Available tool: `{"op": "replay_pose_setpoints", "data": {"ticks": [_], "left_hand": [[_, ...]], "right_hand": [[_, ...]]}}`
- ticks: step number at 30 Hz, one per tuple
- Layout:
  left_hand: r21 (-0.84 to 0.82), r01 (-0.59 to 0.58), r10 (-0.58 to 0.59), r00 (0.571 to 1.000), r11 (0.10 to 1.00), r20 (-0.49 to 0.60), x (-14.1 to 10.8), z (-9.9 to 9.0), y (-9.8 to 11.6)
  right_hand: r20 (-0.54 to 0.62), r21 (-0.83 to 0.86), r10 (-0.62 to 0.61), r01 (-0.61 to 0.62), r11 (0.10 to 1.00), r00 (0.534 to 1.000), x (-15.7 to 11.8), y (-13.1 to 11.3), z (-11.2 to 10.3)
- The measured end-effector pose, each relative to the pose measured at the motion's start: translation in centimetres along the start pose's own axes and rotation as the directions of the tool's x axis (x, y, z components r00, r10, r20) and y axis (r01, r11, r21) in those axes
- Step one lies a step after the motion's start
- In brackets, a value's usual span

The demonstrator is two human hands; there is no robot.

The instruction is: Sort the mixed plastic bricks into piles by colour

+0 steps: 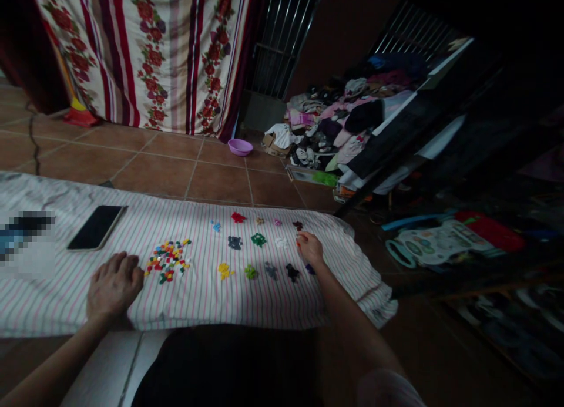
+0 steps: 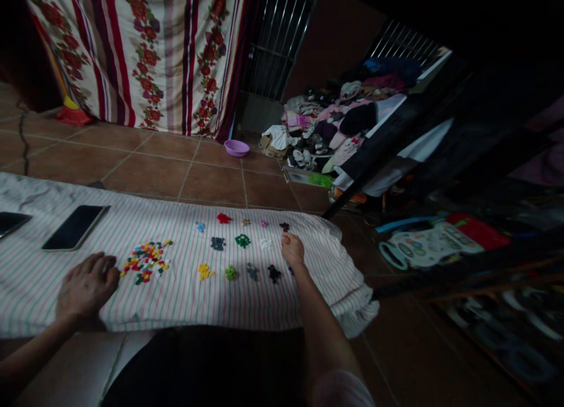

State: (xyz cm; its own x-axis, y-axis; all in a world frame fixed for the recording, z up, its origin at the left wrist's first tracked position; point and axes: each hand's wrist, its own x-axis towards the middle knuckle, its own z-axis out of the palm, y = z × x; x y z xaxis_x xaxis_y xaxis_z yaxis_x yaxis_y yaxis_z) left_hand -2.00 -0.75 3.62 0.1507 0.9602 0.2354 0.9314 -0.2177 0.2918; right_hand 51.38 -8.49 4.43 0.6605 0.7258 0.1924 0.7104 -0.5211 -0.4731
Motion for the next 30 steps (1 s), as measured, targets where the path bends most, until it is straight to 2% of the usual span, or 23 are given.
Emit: {"op": "replay_pose_setpoints", "data": {"ticks": [4, 10, 15, 19, 22, 25, 30], "left_hand": [[0.107, -0.005, 0.013, 0.998, 0.994, -0.068, 0.0, 0.3, 0.0], [0.101, -0.012, 0.02, 0.996, 0.995, -0.081, 0.0, 0.6, -0.1], [0.105, -0.03, 0.043, 0.991, 0.994, -0.124, 0.0, 1.0, -0.5], [0.137, -0.047, 0.068, 0.986, 0.989, -0.152, 0.1, 1.4, -0.8], [0.149, -0.058, 0.085, 0.98, 0.987, -0.18, 0.2, 1.8, -1.0], [0.156, -0.078, 0.111, 0.97, 0.985, -0.215, 0.3, 2.0, -1.1], [0.176, -0.096, 0.14, 0.956, 0.98, -0.257, 0.3, 2.2, -1.2]], "right_hand": [[-0.011, 0.054, -0.118, 0.118, 0.991, 0.993, -1.1, -2.8, 0.8], [0.027, 0.218, -0.337, 0.324, 0.921, 0.941, -4.1, -9.0, 3.9], [0.163, 0.282, -0.46, 0.406, 0.869, 0.873, -5.3, -15.5, 7.3], [0.296, 0.233, -0.463, 0.407, 0.883, 0.835, -5.1, -19.7, 10.1], [0.373, 0.116, -0.449, 0.44, 0.891, 0.812, -4.7, -21.7, 11.5], [0.419, 0.02, -0.472, 0.511, 0.859, 0.776, -4.4, -23.0, 12.4], [0.469, -0.007, -0.517, 0.588, 0.809, 0.716, -3.5, -24.2, 13.0]]}}
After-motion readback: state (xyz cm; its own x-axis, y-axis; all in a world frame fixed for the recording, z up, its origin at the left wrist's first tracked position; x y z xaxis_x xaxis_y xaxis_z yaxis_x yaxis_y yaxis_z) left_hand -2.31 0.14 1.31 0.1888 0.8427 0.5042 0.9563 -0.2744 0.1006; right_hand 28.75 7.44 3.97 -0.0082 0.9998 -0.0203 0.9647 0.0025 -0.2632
